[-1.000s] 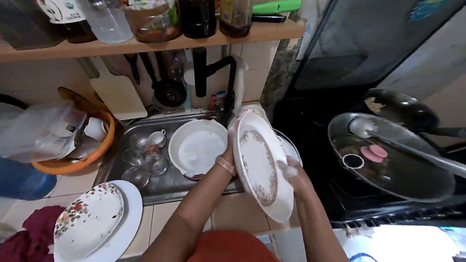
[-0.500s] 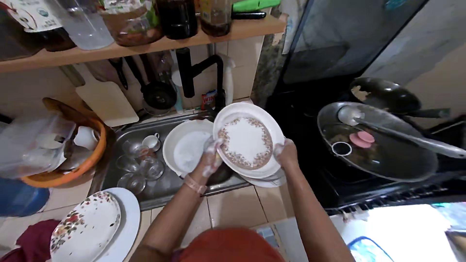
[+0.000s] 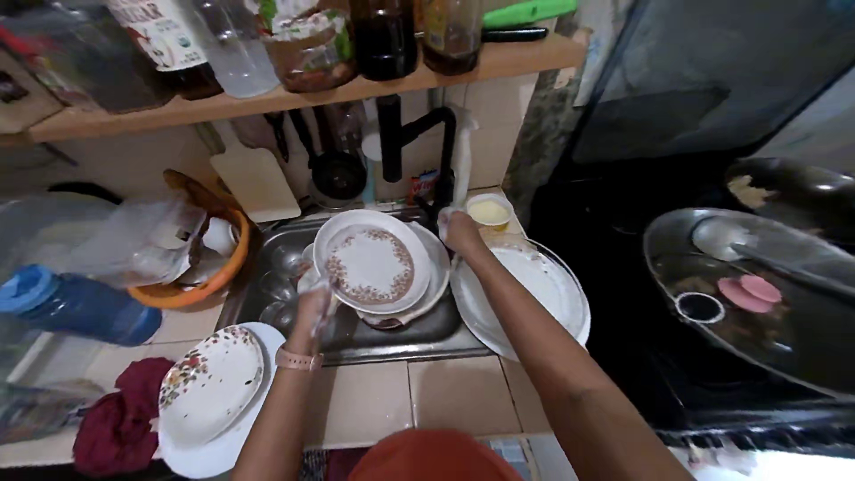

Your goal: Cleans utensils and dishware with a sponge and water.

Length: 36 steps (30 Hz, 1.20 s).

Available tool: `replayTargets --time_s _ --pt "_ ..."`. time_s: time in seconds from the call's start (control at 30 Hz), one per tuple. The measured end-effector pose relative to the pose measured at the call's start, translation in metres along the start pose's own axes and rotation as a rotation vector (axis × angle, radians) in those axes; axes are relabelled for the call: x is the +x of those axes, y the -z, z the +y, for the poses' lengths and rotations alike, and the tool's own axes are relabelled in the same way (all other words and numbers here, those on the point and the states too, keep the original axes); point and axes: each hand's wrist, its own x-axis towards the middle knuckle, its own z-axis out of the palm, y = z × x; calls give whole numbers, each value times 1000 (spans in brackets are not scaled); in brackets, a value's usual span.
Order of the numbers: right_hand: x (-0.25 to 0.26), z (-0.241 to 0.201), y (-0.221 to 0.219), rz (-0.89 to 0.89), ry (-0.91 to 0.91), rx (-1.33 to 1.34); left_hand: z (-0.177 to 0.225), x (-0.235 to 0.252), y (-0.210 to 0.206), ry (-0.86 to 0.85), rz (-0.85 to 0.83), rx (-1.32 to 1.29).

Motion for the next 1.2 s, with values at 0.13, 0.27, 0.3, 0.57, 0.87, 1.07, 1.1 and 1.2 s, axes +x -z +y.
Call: replayTargets --time_s 0.13,0.27,0.3,0.57,0.87,1.07,1.1,1.2 --pt "48 -13 -22 -57 -54 -48 -7 15 9 -56 22 116" --pt "81 -6 -43 -43 -26 -111 -13 25 1 -12 44 221" --pt "84 -6 -44 -72 -25 -133 -14 27 -4 -22 38 248" --pt "102 12 -41 -94 93 -209 -40 44 -46 -13 -105 519" --pt "80 -2 -35 -188 52 -270 -17 26 -36 -80 20 767" --pt "62 -36 -78 -132 7 203 28 -1 -48 -184 -188 639" --pt "61 -34 -90 -123 -9 425 33 -5 -53 -246 -222 631" --pt "51 -32 -118 -31 -169 1187 53 -16 -76 -460 -341 586"
